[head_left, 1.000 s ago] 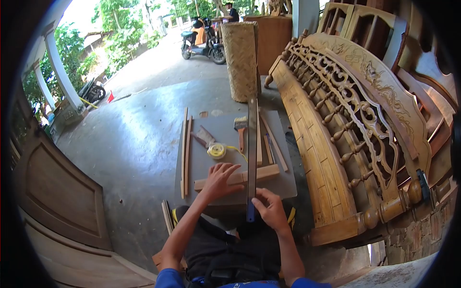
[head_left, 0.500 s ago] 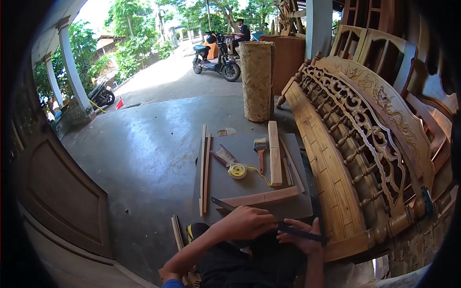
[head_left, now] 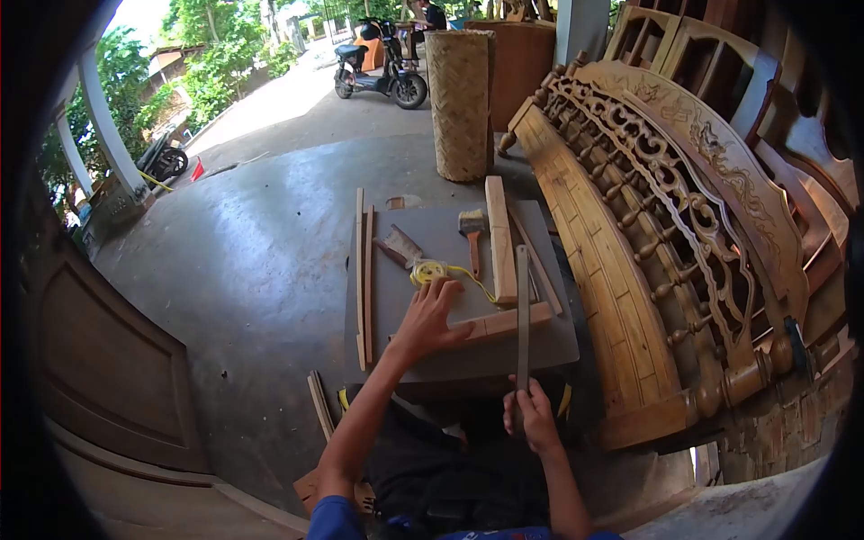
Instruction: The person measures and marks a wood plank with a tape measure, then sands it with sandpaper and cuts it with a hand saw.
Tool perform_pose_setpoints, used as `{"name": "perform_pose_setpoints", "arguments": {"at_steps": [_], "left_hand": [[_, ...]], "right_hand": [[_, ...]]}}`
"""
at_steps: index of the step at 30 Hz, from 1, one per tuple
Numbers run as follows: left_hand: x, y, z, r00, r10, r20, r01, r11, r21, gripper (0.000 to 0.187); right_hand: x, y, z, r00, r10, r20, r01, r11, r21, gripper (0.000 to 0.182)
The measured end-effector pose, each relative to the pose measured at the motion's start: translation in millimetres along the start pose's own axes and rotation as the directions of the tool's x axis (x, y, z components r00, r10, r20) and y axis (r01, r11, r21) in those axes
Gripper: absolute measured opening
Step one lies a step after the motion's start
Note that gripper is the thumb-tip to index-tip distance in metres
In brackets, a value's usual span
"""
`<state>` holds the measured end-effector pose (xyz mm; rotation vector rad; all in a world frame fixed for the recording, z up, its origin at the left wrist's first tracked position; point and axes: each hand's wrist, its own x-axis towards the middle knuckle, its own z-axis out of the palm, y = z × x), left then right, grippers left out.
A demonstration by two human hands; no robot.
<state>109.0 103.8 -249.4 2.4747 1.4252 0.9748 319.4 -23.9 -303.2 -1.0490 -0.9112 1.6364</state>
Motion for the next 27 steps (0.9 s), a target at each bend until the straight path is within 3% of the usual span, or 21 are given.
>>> {"name": "perform_pose_setpoints", "arguments": {"at_steps": [2, 4, 6, 8, 11, 14, 17, 22, 25, 27], "left_hand": [[-10, -13, 28, 0.988, -0.043, 0.149, 0.035, 0.998, 0.057, 0.05], [-21, -29, 56, 0.951, -0.133, 0.278, 0.108, 0.989, 0.106, 0.05], [-19, -23, 50, 0.937, -0.182, 0.299, 0.137, 0.977, 0.166, 0.049], [-20, -19, 51, 0.938, -0.203, 0.282, 0.152, 0.97, 0.191, 0.047], [-19, -20, 53, 0.955, -0.201, 0.218, 0.161, 0.968, 0.19, 0.045], [-18, -21, 54, 0.957, -0.205, 0.206, 0.166, 0.967, 0.192, 0.044], [-16, -28, 54, 0.967, -0.179, 0.182, 0.141, 0.968, 0.207, 0.043], [-8, -30, 55, 0.953, -0.226, 0.204, 0.17, 0.951, 0.259, 0.044], [-1, -25, 61, 0.904, -0.342, 0.257, 0.25, 0.909, 0.333, 0.045], [-4, -23, 70, 0.941, -0.276, 0.198, 0.193, 0.913, 0.358, 0.043]], "right_hand": [[11, -2, 11, 1.0, -0.006, -0.002, 0.005, 0.999, -0.033, 0.032], [25, 9, 9, 0.999, -0.035, -0.006, 0.033, 0.979, -0.201, 0.034], [48, 29, 7, 0.987, -0.158, -0.012, 0.141, 0.906, -0.399, 0.037], [63, 44, 9, 0.94, -0.34, -0.011, 0.261, 0.741, -0.619, 0.041], [70, 35, 24, 0.883, -0.47, -0.01, 0.331, 0.636, -0.697, 0.05], [78, 29, 24, 0.891, -0.45, 0.066, 0.312, 0.499, -0.808, 0.059], [78, 16, 30, 0.943, -0.329, 0.056, 0.192, 0.396, -0.898, 0.065], [71, 14, 38, 0.939, -0.337, 0.065, 0.191, 0.354, -0.916, 0.075], [62, 18, 41, 0.938, -0.34, 0.069, 0.185, 0.319, -0.93, 0.077], [58, 20, 44, 0.944, -0.324, 0.062, 0.17, 0.317, -0.933, 0.078]]}}
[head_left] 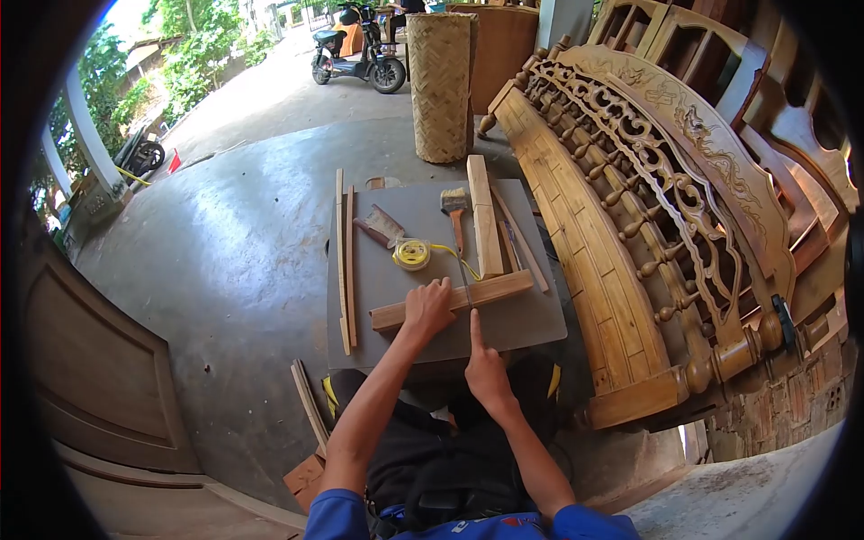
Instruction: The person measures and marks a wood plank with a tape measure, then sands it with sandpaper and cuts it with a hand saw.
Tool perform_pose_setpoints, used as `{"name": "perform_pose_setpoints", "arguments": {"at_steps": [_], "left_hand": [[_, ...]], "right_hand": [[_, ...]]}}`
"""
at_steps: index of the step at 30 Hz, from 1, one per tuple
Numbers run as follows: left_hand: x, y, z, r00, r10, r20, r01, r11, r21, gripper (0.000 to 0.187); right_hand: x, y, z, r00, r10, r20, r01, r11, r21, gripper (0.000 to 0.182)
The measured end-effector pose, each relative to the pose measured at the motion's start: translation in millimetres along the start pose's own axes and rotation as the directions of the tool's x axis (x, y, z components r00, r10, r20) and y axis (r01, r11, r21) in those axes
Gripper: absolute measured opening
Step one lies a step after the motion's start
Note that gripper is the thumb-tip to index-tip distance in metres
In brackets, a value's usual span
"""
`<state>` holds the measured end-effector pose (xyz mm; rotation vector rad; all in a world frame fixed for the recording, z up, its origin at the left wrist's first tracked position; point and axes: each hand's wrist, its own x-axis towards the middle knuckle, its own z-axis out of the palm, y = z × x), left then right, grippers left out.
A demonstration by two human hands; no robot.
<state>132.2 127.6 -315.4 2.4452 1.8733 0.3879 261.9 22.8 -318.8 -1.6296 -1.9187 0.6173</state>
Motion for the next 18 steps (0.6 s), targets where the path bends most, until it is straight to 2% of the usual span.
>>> {"name": "perform_pose_setpoints", "arguments": {"at_steps": [4, 8, 14, 18], "left_hand": [[-5, -2, -7, 0.988, 0.063, -0.138, -0.072, 0.996, -0.06, 0.04], [1, -9, -5, 0.994, 0.044, -0.097, -0.051, 0.995, -0.08, 0.041], [9, -17, -4, 0.994, -0.056, -0.09, 0.049, 0.996, -0.074, 0.041], [11, -13, -6, 0.994, -0.092, -0.065, 0.086, 0.992, -0.091, 0.038]], "right_hand": [[10, -5, -4, 1.0, -0.004, 0.018, 0.005, 0.999, -0.045, 0.078], [21, -12, -9, 0.996, 0.048, 0.081, -0.042, 0.997, -0.068, 0.077], [39, -17, -4, 0.997, 0.048, 0.061, -0.044, 0.997, -0.058, 0.076], [23, -17, -18, 0.992, 0.074, 0.102, -0.069, 0.996, -0.05, 0.075]]}}
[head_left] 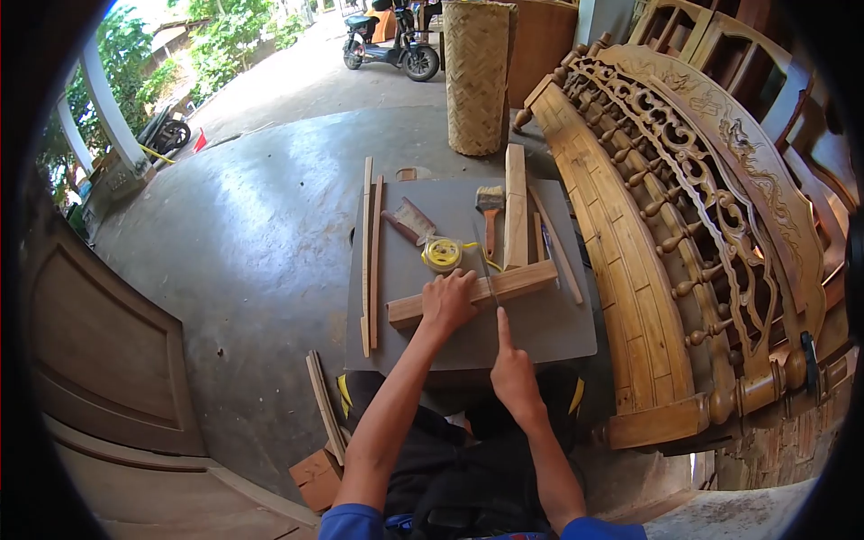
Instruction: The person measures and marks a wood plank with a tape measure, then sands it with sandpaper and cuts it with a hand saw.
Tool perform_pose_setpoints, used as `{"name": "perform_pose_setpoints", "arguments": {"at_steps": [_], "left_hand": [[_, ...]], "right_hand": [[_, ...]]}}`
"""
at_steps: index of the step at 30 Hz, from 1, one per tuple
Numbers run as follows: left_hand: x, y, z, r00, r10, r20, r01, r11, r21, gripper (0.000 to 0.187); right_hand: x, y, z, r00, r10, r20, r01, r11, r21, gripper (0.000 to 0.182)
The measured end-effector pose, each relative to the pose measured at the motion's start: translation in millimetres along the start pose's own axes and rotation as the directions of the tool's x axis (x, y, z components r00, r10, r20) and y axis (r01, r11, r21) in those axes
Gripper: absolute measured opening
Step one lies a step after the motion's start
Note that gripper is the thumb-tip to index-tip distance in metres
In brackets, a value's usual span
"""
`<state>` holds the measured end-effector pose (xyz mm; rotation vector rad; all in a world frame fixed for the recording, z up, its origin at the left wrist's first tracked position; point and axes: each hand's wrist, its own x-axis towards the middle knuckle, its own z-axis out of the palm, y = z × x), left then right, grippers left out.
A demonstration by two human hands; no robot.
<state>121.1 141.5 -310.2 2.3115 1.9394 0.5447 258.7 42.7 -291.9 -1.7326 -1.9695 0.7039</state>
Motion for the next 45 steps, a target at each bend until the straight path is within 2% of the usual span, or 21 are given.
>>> {"name": "perform_pose_setpoints", "arguments": {"at_steps": [5, 7, 10, 12, 14, 17, 19, 21, 24, 27, 30, 32, 35, 37, 39, 42, 44, 45], "left_hand": [[2, 2, 1, 0.999, -0.033, -0.002, 0.033, 0.999, -0.002, 0.04], [4, -2, 4, 1.0, 0.009, -0.006, -0.009, 1.0, -0.014, 0.039], [5, -3, 2, 0.999, 0.042, 0.011, -0.042, 0.999, -0.026, 0.038], [5, -4, 2, 0.998, 0.057, 0.028, -0.056, 0.998, -0.021, 0.038], [6, -5, 1, 0.997, 0.071, 0.04, -0.071, 0.997, -0.005, 0.038], [7, -4, 3, 0.998, 0.05, 0.023, -0.05, 0.999, 0.008, 0.037], [6, -2, 2, 0.998, 0.053, 0.014, -0.053, 0.999, 0.006, 0.037], [6, -1, 2, 0.998, 0.054, -0.007, -0.054, 0.998, 0.012, 0.036], [7, -4, 2, 0.996, 0.087, 0.012, -0.088, 0.996, 0.03, 0.035], [6, -4, 2, 0.995, 0.101, -0.027, -0.101, 0.995, -0.002, 0.033], [6, -4, 4, 0.997, 0.071, -0.034, -0.072, 0.997, -0.019, 0.033], [11, -6, 7, 0.997, 0.062, -0.039, -0.063, 0.998, -0.026, 0.034], [5, 2, 1, 0.998, 0.059, -0.022, -0.058, 0.997, 0.056, 0.038], [11, 0, 0, 1.0, 0.026, 0.014, -0.026, 0.999, 0.037, 0.038], [8, 0, 2, 0.999, 0.012, 0.035, -0.012, 1.0, 0.016, 0.037], [9, -1, -2, 0.999, 0.054, 0.004, -0.054, 0.999, 0.006, 0.036], [8, -2, 2, 0.996, 0.083, -0.032, -0.083, 0.996, -0.009, 0.036], [7, -2, 4, 0.997, 0.077, -0.022, -0.077, 0.997, -0.002, 0.036]], "right_hand": [[-74, 11, -25, 0.993, 0.041, 0.11, -0.034, 0.998, -0.062, 0.075], [-88, 14, -26, 0.989, 0.079, 0.127, -0.069, 0.995, -0.078, 0.076], [-35, 10, -12, 0.997, -0.075, 0.008, 0.075, 0.997, -0.024, 0.073], [22, -3, -2, 1.0, -0.028, 0.001, 0.028, 1.0, -0.01, 0.071], [64, -5, 10, 0.994, -0.078, -0.074, 0.081, 0.996, 0.037, 0.07], [66, 3, 18, 0.99, -0.101, -0.099, 0.106, 0.993, 0.05, 0.07], [10, -1, -3, 1.0, -0.005, 0.009, 0.006, 1.0, -0.027, 0.069], [-51, 15, -12, 0.999, -0.012, 0.032, 0.014, 0.998, -0.056, 0.071], [-82, 18, -27, 0.992, 0.085, 0.095, -0.08, 0.995, -0.064, 0.073], [-28, 10, -15, 0.999, -0.044, 0.007, 0.044, 0.999, 0.007, 0.072], [57, -6, 15, 0.99, -0.083, -0.117, 0.085, 0.996, 0.016, 0.066], [73, -7, 12, 0.992, -0.068, -0.103, 0.068, 0.998, -0.002, 0.064], [43, 7, 3, 0.998, -0.051, -0.027, 0.052, 0.997, 0.053, 0.067], [-13, 14, -1, 0.982, -0.132, -0.138, 0.121, 0.989, -0.089, 0.073], [-63, 9, -22, 0.996, 0.07, 0.063, -0.068, 0.997, -0.032, 0.076], [-74, 25, -18, 1.0, -0.019, -0.011, 0.019, 0.999, 0.036, 0.071], [-26, 26, -1, 0.965, -0.182, -0.188, 0.192, 0.981, 0.033, 0.069], [3, 19, 6, 0.982, -0.119, -0.149, 0.127, 0.991, 0.042, 0.07]]}}
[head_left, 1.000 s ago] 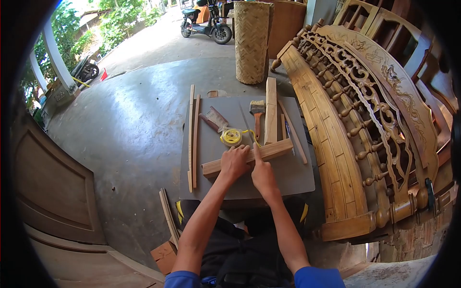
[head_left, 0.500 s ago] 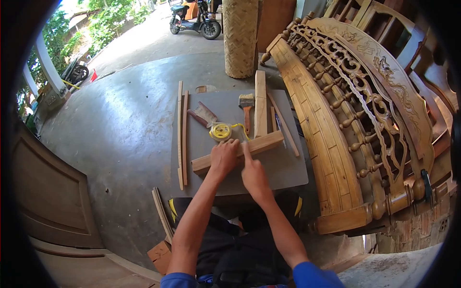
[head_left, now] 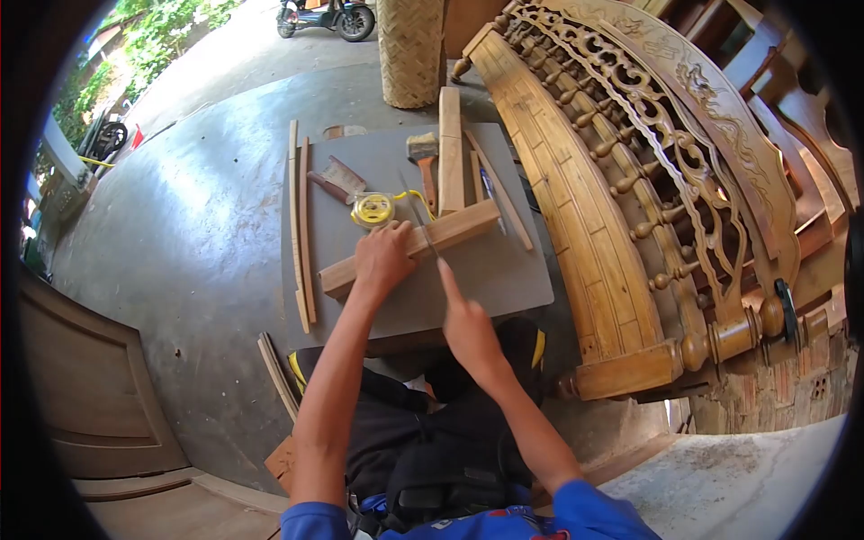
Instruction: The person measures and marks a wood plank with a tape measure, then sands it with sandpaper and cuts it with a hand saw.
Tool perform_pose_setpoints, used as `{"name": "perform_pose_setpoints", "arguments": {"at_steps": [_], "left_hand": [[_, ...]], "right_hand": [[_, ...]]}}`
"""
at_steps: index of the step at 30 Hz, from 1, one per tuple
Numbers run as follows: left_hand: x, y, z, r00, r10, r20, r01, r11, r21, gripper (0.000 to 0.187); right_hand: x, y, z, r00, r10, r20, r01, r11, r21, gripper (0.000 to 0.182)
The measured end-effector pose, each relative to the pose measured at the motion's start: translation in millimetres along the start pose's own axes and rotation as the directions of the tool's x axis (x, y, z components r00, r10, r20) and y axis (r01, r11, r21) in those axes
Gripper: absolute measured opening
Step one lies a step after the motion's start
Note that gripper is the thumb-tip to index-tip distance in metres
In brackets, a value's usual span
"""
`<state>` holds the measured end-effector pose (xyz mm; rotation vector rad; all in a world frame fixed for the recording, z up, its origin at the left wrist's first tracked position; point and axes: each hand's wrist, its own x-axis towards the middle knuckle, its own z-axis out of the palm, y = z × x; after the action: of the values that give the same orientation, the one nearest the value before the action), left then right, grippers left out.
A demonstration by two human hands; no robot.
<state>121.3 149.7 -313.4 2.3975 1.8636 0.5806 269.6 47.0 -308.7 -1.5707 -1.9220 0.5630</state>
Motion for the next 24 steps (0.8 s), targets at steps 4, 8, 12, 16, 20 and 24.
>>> {"name": "perform_pose_setpoints", "arguments": {"at_steps": [4, 8, 12, 16, 20, 24], "left_hand": [[2, -2, 0, 1.0, -0.022, -0.005, 0.022, 1.0, 0.003, 0.039], [0, 3, -1, 0.998, -0.053, 0.044, 0.052, 0.998, 0.023, 0.044], [0, 4, -5, 0.998, -0.045, 0.052, 0.042, 0.998, 0.05, 0.045], [-1, 0, -2, 1.0, 0.01, 0.012, -0.01, 0.999, 0.04, 0.041], [7, -3, -3, 0.998, -0.054, 0.039, 0.053, 0.998, 0.035, 0.036], [0, 4, -7, 0.996, -0.067, 0.063, 0.066, 0.998, 0.02, 0.034]], "right_hand": [[61, 1, 31, 1.0, 0.024, -0.018, -0.024, 1.0, 0.004, 0.072], [-13, 7, 9, 0.999, 0.027, 0.044, -0.025, 0.999, -0.047, 0.077], [-69, 11, -7, 0.994, 0.06, 0.088, -0.061, 0.998, 0.012, 0.081], [12, 0, 11, 0.996, 0.074, 0.045, -0.074, 0.997, -0.001, 0.075], [62, -11, 23, 1.0, 0.015, -0.019, -0.016, 0.998, -0.057, 0.07], [-36, -3, -7, 0.998, 0.035, 0.055, -0.034, 0.999, -0.028, 0.071]]}}
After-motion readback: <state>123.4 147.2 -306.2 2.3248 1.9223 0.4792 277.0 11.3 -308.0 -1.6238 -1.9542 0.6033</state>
